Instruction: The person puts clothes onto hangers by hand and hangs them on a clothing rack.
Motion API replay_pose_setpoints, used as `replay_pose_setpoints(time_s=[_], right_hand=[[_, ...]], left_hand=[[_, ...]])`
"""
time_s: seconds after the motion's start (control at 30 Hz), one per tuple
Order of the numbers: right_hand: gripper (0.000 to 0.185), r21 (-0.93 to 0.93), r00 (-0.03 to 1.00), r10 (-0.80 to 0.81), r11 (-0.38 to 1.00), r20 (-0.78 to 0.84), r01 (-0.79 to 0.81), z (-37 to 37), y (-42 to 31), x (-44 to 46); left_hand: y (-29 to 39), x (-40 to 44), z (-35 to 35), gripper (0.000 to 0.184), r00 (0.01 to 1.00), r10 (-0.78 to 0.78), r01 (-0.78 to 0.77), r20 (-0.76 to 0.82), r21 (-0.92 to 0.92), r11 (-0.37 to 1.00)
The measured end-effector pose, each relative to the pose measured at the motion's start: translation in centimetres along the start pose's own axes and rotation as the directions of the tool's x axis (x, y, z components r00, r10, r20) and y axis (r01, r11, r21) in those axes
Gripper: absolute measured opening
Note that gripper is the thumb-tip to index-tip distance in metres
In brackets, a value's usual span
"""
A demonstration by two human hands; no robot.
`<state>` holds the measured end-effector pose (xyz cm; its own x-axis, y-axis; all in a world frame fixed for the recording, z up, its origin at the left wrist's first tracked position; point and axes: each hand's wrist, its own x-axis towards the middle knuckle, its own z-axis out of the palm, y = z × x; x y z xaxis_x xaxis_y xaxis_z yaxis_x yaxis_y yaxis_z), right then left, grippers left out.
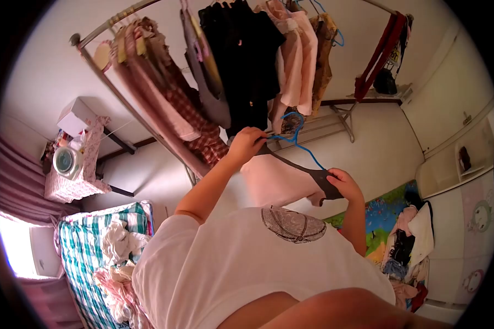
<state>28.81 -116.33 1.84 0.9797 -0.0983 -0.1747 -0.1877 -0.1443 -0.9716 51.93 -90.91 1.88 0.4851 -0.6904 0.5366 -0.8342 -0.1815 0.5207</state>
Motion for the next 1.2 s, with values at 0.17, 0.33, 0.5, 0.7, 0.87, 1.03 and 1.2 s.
replay_pose_setpoints(time_s=[0.17,0.33,0.5,0.7,0.87,1.03,1.2], right_hand=[[0.013,-0.011,0.985,0.058,0.998,-0.160,-0.061,-8.2,2.9,1.0],[0.016,0.054,0.906,0.153,0.988,-0.396,-0.143,-18.9,5.7,3.6],[0.020,0.033,0.898,0.079,0.997,-0.432,-0.072,-27.6,5.0,10.3],[0.023,0.026,0.914,-0.106,0.992,-0.392,0.126,-30.1,-0.7,18.2],[0.027,-0.112,0.821,-0.365,0.929,-0.438,0.353,-32.0,-4.6,24.3],[0.031,-0.276,0.699,-0.534,0.845,-0.476,0.457,-30.1,-14.4,27.4],[0.031,-0.297,0.696,-0.601,0.799,-0.392,0.523,-29.8,-18.7,33.0]], left_hand=[[-1.3,6.8,4.1,0.009,0.994,0.100,-0.096,0.051,-0.071,0.993],[0.1,14.0,6.8,0.012,0.987,0.157,-0.158,-0.017,-0.094,0.983],[1.5,22.4,10.4,0.014,0.958,0.248,-0.257,-0.145,-0.042,0.966],[2.5,32.3,14.2,0.026,0.906,0.294,-0.275,-0.303,0.105,0.956],[2.9,37.1,15.3,0.046,0.843,0.302,-0.041,-0.444,0.507,0.861],[2.8,38.8,15.5,0.046,0.835,0.271,0.074,-0.478,0.587,0.806],[2.5,38.9,14.5,0.044,0.875,0.280,0.023,-0.396,0.611,0.791]])
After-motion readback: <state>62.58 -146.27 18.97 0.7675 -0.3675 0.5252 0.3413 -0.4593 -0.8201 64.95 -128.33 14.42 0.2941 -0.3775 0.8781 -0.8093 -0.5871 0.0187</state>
